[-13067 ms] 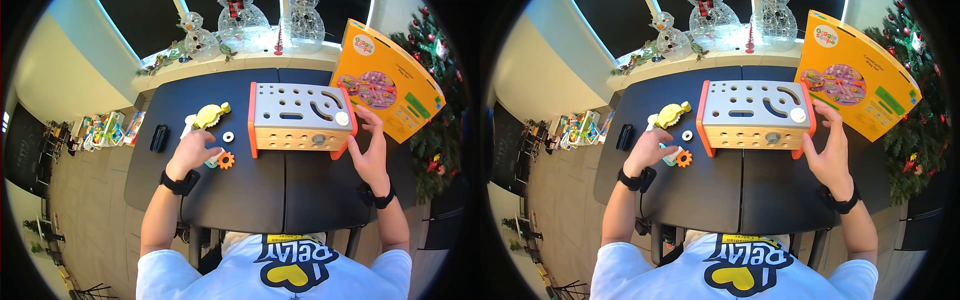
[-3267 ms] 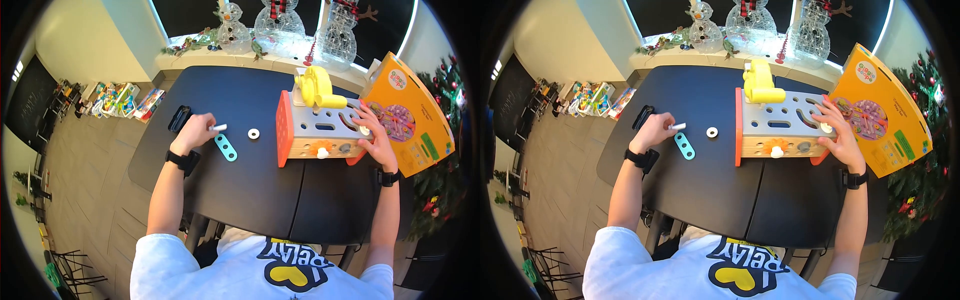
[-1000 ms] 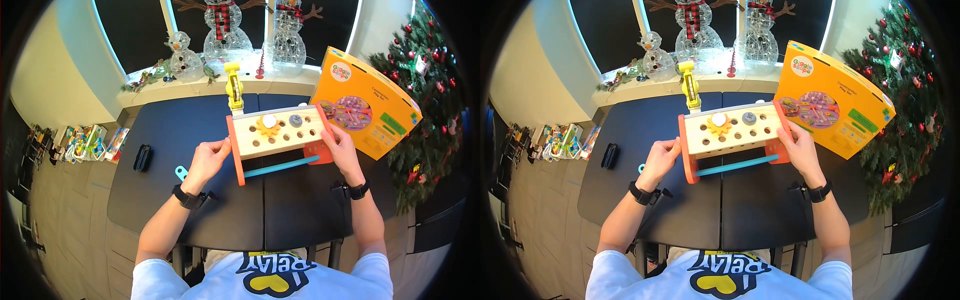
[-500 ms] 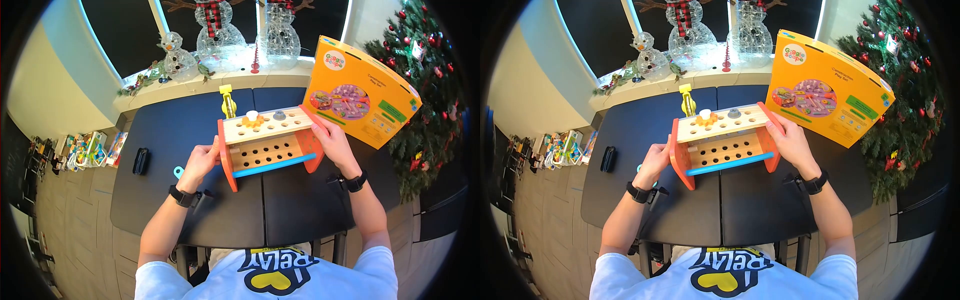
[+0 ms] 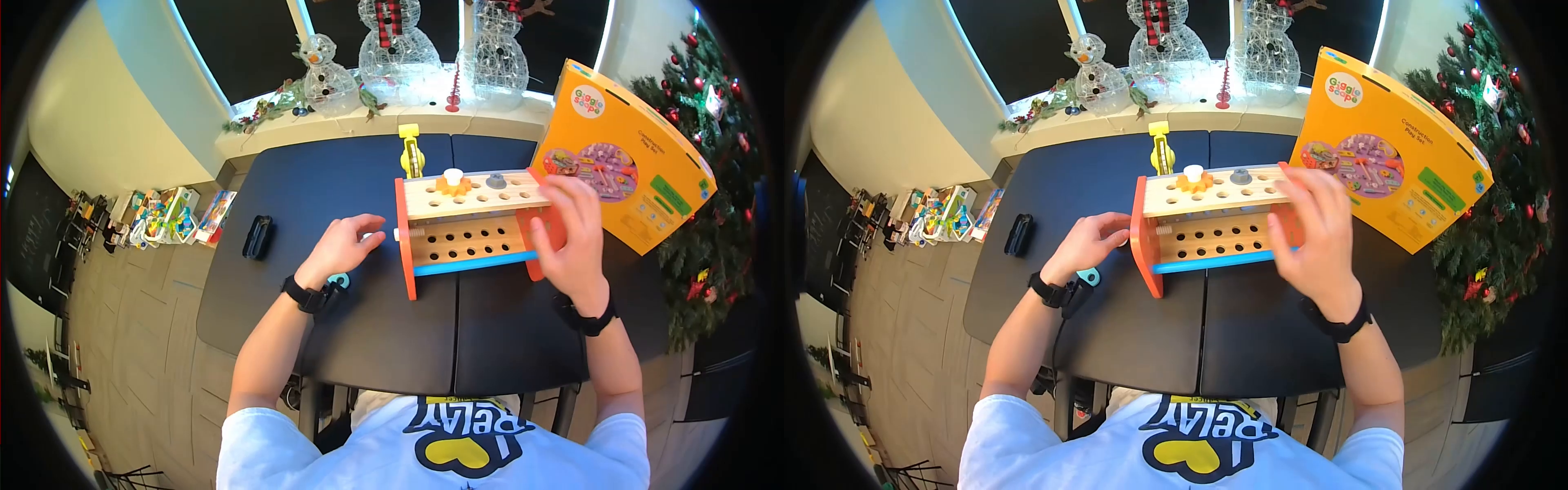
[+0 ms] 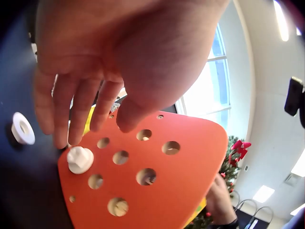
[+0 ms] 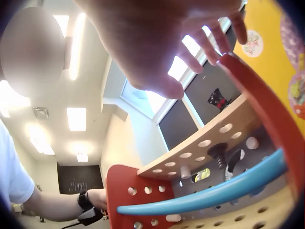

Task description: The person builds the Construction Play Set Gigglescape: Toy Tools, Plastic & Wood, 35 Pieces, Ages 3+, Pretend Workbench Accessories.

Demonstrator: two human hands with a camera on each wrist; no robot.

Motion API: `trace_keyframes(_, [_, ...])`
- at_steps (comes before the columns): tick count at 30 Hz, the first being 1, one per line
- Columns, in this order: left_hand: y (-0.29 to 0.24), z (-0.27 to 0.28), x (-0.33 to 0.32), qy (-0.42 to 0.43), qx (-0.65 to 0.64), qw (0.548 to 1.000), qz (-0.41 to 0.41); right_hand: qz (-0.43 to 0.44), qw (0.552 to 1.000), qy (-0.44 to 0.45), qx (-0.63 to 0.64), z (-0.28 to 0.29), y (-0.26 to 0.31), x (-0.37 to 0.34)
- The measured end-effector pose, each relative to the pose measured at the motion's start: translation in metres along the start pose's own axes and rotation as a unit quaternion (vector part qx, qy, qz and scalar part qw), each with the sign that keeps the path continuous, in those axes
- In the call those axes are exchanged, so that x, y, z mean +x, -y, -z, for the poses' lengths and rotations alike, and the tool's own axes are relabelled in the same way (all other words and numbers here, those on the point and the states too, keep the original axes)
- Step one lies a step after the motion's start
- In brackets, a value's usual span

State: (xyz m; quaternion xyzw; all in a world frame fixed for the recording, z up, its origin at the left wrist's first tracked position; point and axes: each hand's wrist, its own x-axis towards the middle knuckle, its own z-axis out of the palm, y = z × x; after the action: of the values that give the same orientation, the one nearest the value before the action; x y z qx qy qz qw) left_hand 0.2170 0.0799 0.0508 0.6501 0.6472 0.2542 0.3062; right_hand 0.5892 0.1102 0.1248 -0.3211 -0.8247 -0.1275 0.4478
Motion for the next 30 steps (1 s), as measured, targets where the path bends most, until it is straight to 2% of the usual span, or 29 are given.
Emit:
trace_keyframes(3, [0.017, -0.009, 0.004, -0.044, 0.163, 0.980, -0.107, 0.072, 0.993, 0.042, 0.078, -0.007, 0.012, 0.000])
trace_keyframes(9, [0.042, -0.023, 0.016, -0.025, 0.266, 0.953, -0.142, 0.082, 0.974, 0.109, 0.178, -0.031, 0.027, 0.000])
trace_keyframes(12, [0.037, -0.019, 0.016, -0.020, 0.275, 0.954, -0.117, 0.072, 0.965, 0.140, 0.209, -0.039, 0.029, -0.002])
trace_keyframes(15, [0.039, -0.015, 0.016, -0.021, 0.269, 0.955, -0.119, 0.056, 0.956, 0.161, 0.241, -0.041, 0.035, 0.000])
trace_keyframes(18, [0.001, 0.005, 0.003, -0.111, 0.127, 0.975, -0.143, 0.017, 0.943, 0.165, 0.290, -0.043, 0.041, 0.002])
trace_keyframes(20, [-0.028, 0.016, -0.006, -0.188, 0.008, 0.967, -0.172, -0.033, 0.926, 0.177, 0.332, -0.044, 0.043, 0.002])
trace_keyframes(21, [-0.042, 0.020, -0.012, -0.226, -0.052, 0.955, -0.184, -0.062, 0.914, 0.190, 0.352, -0.044, 0.044, 0.004])
trace_keyframes(23, [-0.072, 0.024, -0.025, -0.228, -0.049, 0.943, -0.239, -0.116, 0.888, 0.214, 0.390, -0.044, 0.047, 0.010])
trace_keyframes(26, [-0.098, 0.020, -0.035, -0.208, -0.024, 0.918, -0.336, -0.212, 0.801, 0.214, 0.517, -0.051, 0.050, 0.012])
trace_keyframes(29, [-0.109, 0.007, -0.036, -0.180, -0.015, 0.902, -0.393, -0.257, 0.703, 0.176, 0.640, -0.056, 0.057, 0.017])
trace_keyframes(30, [-0.111, 0.004, -0.032, -0.196, -0.003, 0.882, -0.428, -0.253, 0.691, 0.170, 0.655, -0.058, 0.057, 0.018])
